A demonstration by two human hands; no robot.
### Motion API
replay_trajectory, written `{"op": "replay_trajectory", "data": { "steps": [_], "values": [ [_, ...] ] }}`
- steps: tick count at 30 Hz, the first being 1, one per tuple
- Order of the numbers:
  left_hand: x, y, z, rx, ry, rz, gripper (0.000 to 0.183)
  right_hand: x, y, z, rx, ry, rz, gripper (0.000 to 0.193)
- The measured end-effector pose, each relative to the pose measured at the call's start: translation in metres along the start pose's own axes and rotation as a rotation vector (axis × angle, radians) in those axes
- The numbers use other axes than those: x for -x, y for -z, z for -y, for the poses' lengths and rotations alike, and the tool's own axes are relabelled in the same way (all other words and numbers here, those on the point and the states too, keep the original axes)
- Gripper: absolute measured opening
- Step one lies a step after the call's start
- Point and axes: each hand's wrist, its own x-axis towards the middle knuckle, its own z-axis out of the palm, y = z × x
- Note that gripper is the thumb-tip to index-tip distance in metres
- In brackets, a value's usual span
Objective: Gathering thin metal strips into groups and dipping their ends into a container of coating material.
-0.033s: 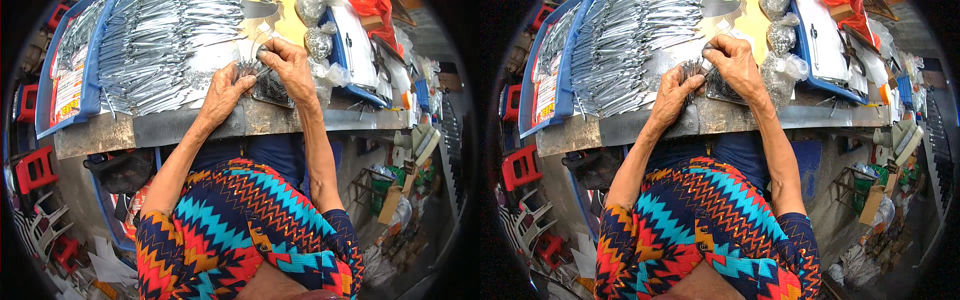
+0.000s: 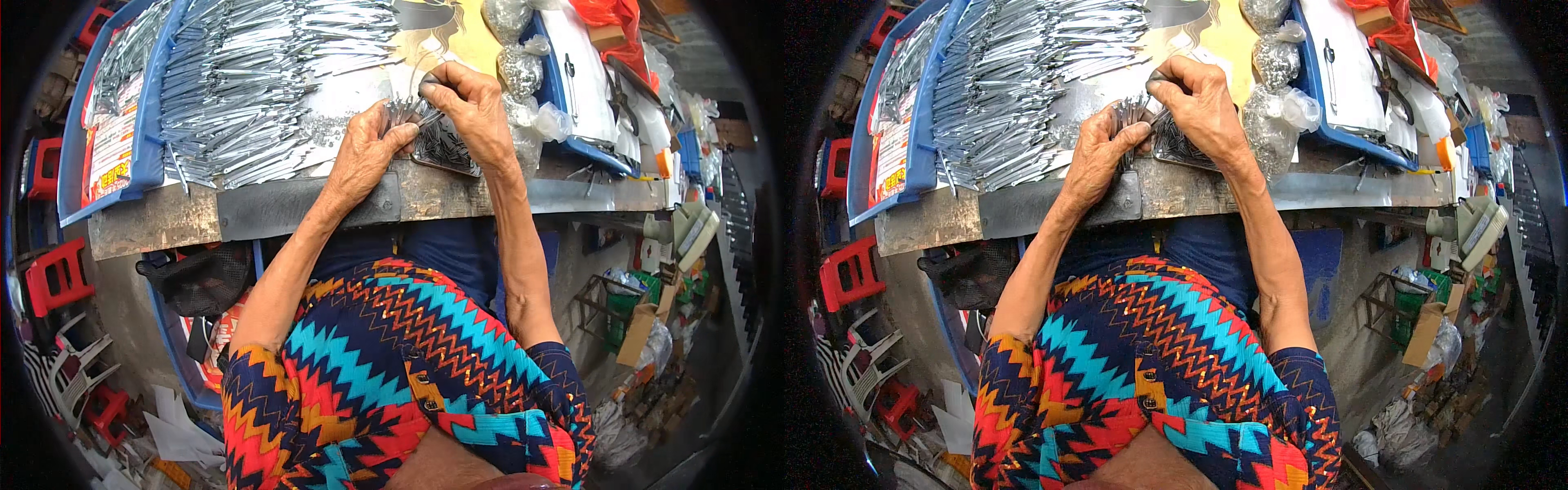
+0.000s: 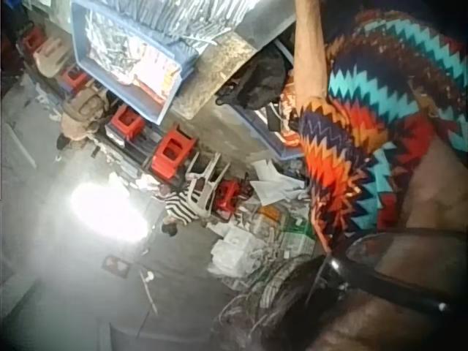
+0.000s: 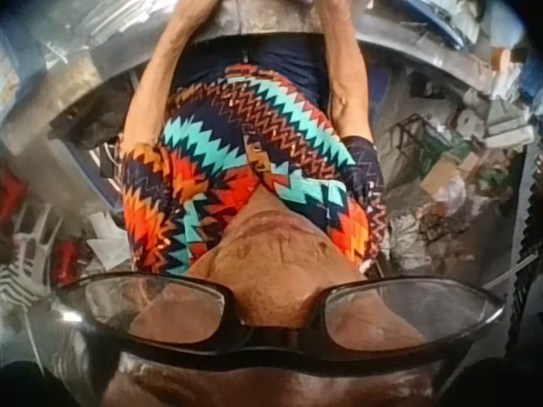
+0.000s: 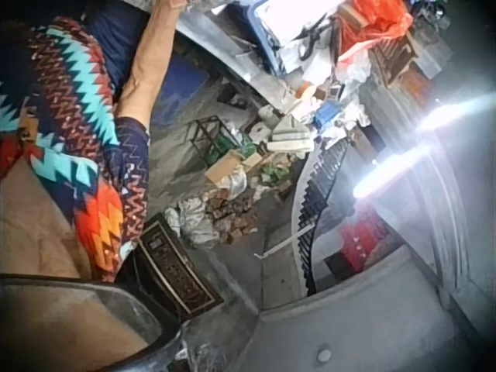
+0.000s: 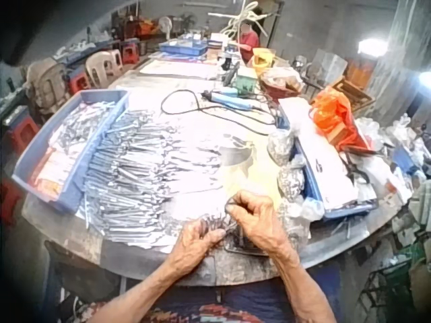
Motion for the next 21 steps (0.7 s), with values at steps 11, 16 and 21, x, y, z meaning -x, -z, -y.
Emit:
{"op": "replay_trajectory", "data": {
  "steps": [11, 16, 21],
  "values": [
    [0.001, 0.001, 0.002, -0.039, -0.004, -0.023, 0.017, 0.007, -0.013, 0.003, 0.272, 0.181, -0.138, 0.012],
    [0.000, -0.004, 0.001, 0.041, -0.020, -0.032, 0.017, 0.012, -0.021, 0.000, 0.212, 0.155, -0.289, 0.011],
    [0.001, -0.001, 0.002, 0.038, -0.031, -0.019, 0.016, 0.005, -0.013, -0.001, 0.091, 0.099, -0.165, 0.011]
  ]
}}
